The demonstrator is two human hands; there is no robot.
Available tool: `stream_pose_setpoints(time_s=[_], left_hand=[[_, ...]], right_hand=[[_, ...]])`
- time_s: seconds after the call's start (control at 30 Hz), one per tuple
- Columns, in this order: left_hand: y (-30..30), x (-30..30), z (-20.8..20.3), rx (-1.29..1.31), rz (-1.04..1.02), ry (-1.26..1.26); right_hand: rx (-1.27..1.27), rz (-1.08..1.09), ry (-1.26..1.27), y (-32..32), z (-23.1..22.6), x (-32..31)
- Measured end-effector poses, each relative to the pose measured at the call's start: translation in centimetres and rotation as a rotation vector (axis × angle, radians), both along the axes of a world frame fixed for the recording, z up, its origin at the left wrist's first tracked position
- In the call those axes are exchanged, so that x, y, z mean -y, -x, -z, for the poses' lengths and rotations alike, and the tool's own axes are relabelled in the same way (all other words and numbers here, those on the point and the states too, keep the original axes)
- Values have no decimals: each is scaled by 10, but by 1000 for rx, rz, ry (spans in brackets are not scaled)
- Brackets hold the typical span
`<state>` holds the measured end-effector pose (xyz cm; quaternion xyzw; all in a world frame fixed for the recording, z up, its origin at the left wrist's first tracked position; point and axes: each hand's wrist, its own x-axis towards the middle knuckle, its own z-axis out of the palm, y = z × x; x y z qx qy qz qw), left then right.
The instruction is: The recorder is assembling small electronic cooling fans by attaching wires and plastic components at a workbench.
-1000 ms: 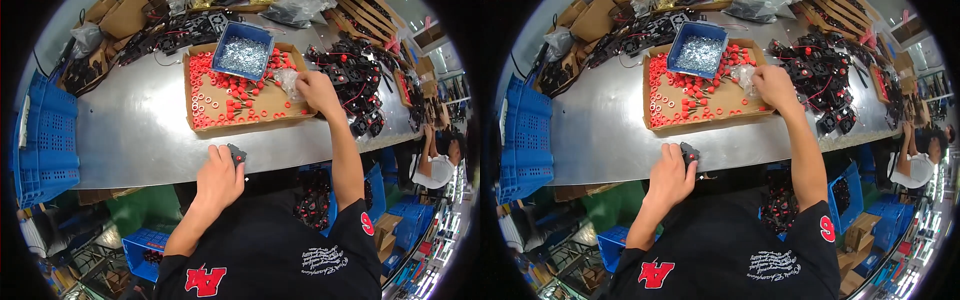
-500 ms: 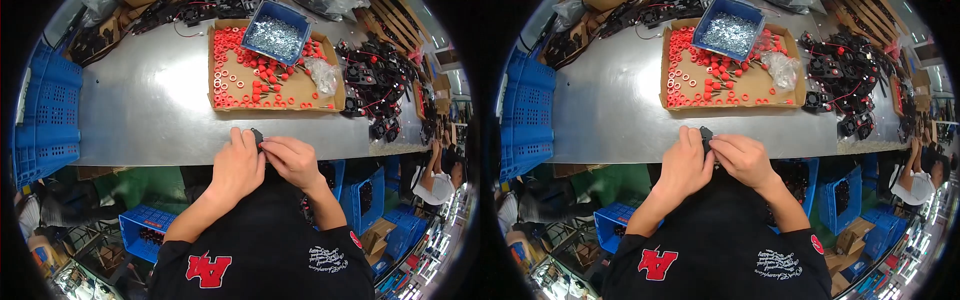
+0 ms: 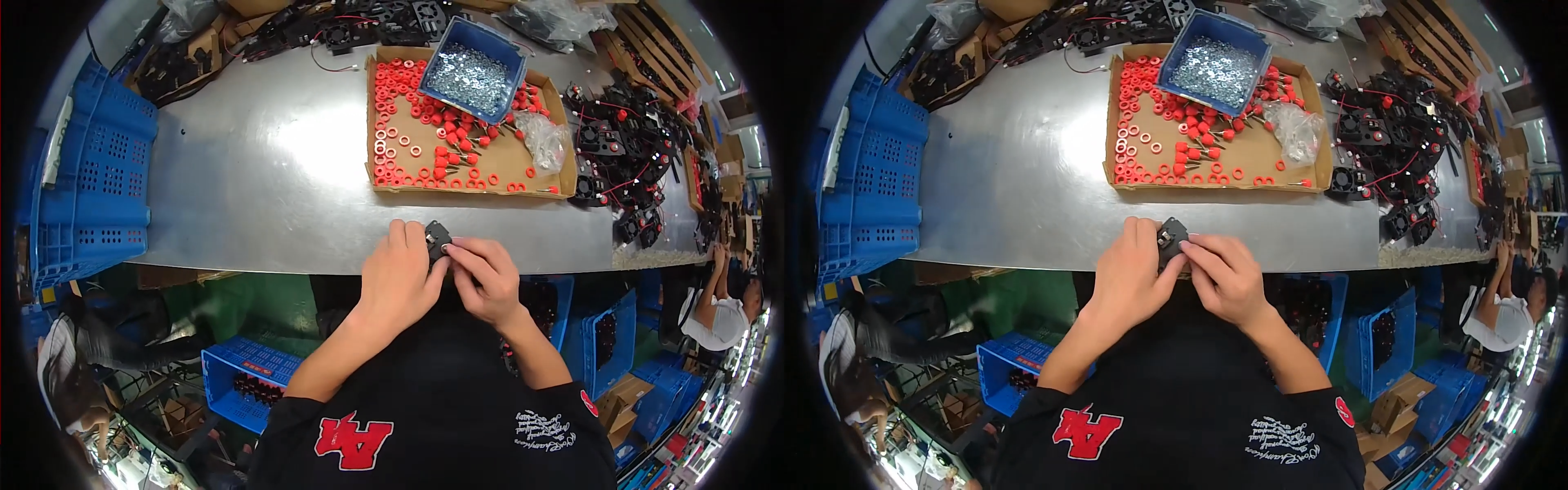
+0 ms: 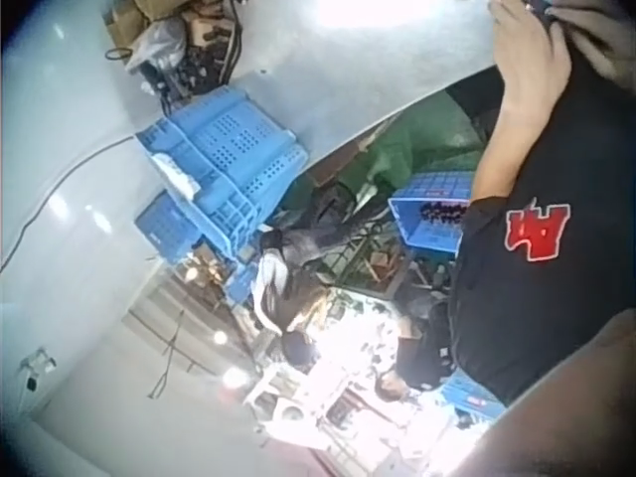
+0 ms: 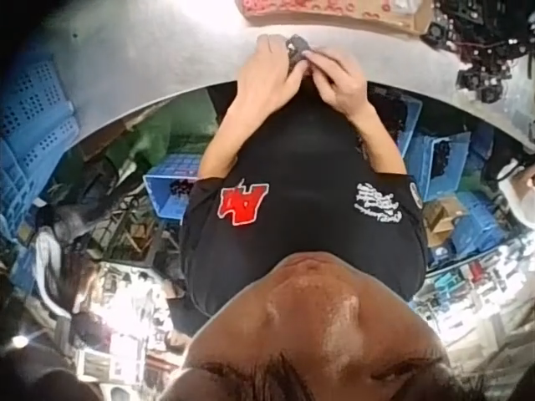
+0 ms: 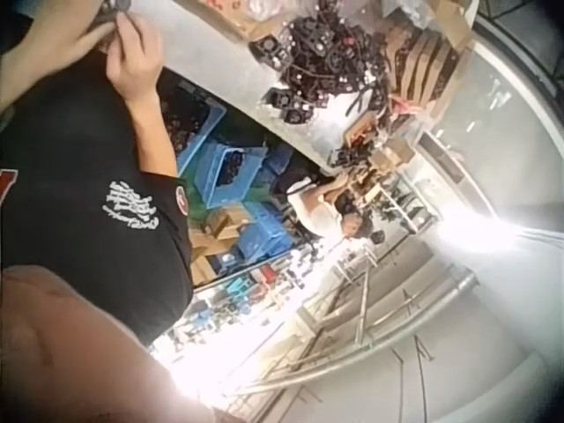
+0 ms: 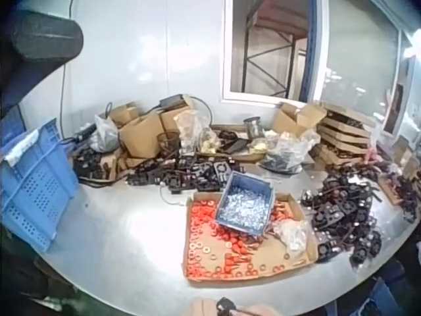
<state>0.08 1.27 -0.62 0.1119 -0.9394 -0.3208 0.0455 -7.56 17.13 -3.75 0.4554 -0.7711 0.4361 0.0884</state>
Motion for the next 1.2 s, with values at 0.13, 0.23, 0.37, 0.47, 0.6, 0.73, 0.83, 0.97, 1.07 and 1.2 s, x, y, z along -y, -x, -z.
stream_pose_setpoints(time_s=[0.13, 0.23, 0.37, 0.47, 0.6, 0.73, 0.83, 0.97, 1.07, 1.2], left_hand=[[-6, 0, 8, -40, -88, -56], [-10, 1, 6, 9, -36, 58], [-5, -1, 0, 30, -84, -19], [-3, 1, -5, 110, -25, 10], [-1, 2, -4, 108, -3, 6], [-2, 5, -4, 109, -3, 0], [-6, 7, 1, 65, -4, 50], [-5, 4, -4, 121, -9, 21], [-2, 4, -4, 99, 21, 12], [-3, 6, -4, 83, 19, 35]], right_hand=[[228, 128, 67, -12, 3, 4], [375, 180, 19, 7, -12, 17], [70, 164, -54, 71, -30, 74], [-54, 138, -284, 107, -17, 105], [-55, 124, -649, 118, -15, 122], [-83, 57, -528, 113, -41, 100], [321, -20, -138, 77, -47, 56], [480, 174, -131, 57, -33, -5], [193, 257, -214, 52, -19, -26], [303, 118, -110, 34, -32, -14]])
